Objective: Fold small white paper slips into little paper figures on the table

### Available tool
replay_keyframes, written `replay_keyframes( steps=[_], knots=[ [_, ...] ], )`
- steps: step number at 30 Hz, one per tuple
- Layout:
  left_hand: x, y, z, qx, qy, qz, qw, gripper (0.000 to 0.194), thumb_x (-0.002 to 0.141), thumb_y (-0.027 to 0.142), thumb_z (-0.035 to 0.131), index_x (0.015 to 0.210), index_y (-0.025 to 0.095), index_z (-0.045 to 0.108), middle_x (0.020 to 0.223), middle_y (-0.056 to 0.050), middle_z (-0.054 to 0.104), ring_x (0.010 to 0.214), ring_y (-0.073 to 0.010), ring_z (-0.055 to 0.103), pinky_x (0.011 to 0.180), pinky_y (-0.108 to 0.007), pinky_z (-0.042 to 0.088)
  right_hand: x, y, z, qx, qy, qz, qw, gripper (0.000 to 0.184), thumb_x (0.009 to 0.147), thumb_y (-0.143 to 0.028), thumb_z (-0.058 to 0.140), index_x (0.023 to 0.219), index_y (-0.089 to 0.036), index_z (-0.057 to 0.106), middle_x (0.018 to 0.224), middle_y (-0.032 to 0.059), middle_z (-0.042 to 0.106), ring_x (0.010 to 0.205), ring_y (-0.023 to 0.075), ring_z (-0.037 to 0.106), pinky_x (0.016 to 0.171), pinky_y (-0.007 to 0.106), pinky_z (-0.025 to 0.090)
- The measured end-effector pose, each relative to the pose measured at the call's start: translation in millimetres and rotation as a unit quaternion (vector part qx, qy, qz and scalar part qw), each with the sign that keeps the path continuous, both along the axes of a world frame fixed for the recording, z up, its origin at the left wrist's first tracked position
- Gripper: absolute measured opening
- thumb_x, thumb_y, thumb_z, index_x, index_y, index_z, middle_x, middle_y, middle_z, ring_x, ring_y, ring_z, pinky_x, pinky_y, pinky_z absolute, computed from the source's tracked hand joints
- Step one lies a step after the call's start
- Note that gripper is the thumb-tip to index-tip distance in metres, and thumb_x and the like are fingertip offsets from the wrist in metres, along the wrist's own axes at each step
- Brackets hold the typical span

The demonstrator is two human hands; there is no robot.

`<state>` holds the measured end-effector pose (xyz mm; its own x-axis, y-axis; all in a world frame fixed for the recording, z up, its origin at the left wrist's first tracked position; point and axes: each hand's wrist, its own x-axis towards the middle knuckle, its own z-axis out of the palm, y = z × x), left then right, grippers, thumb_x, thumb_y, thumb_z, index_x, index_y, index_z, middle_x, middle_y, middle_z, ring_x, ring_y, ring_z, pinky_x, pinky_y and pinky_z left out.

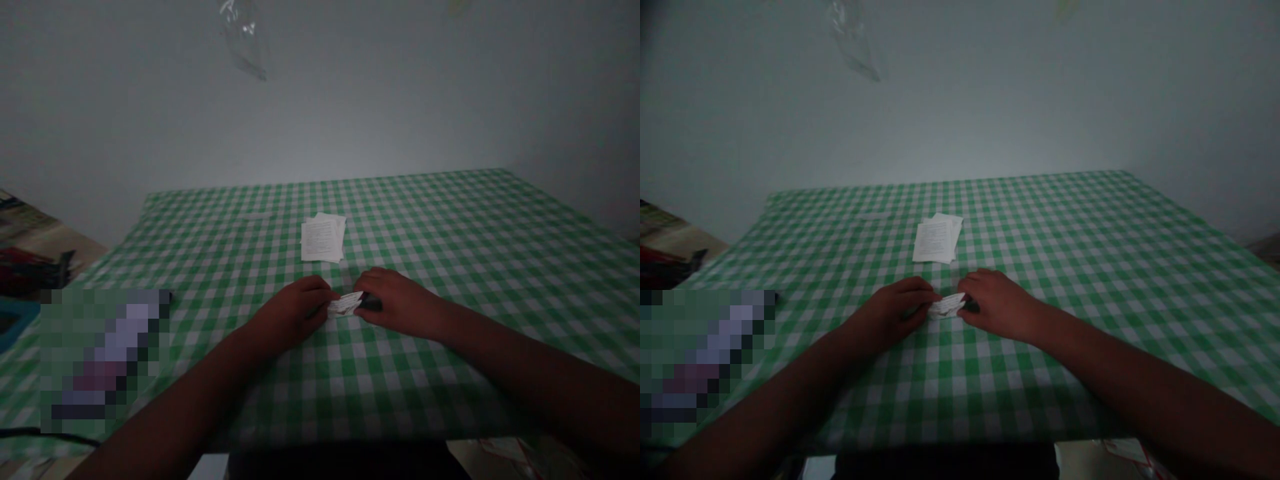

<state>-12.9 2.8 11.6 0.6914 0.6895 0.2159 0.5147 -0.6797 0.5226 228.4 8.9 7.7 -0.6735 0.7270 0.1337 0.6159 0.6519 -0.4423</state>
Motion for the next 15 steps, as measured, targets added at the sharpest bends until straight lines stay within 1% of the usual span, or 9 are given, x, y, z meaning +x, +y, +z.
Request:
replay_keyframes(
  steps=[8, 15],
  knots=[
    [1.7, -1.6, 1.7, -0.003, 0.000, 0.017, 1.000, 0.024, 0.088, 0.013, 0.055, 0.108, 0.018, 0.068, 0.100, -0.005, 0.065, 0.086, -0.0150, 0.063, 0.078, -0.030, 0.054, -0.3, 0.2, -1.9, 0.002, 0.011, -0.010, 1.000, 0.012, 0.083, -0.028, 0.067, 0.085, -0.020, 0.058, 0.085, 0.0030, 0.063, 0.085, 0.0200, 0.056, 0.077, 0.034, 0.044],
    [3.8, -4.2, 1.9, 0.000, -0.001, 0.036, 0.999, 0.023, 0.085, 0.011, 0.058, 0.104, 0.017, 0.070, 0.097, -0.005, 0.066, 0.085, -0.0152, 0.064, 0.079, -0.029, 0.054, -0.3, 0.5, -3.2, -0.031, 0.031, -0.033, 0.998, 0.014, 0.082, -0.028, 0.070, 0.084, -0.019, 0.059, 0.084, 0.0027, 0.063, 0.083, 0.0189, 0.057, 0.073, 0.032, 0.044]
  ],
)
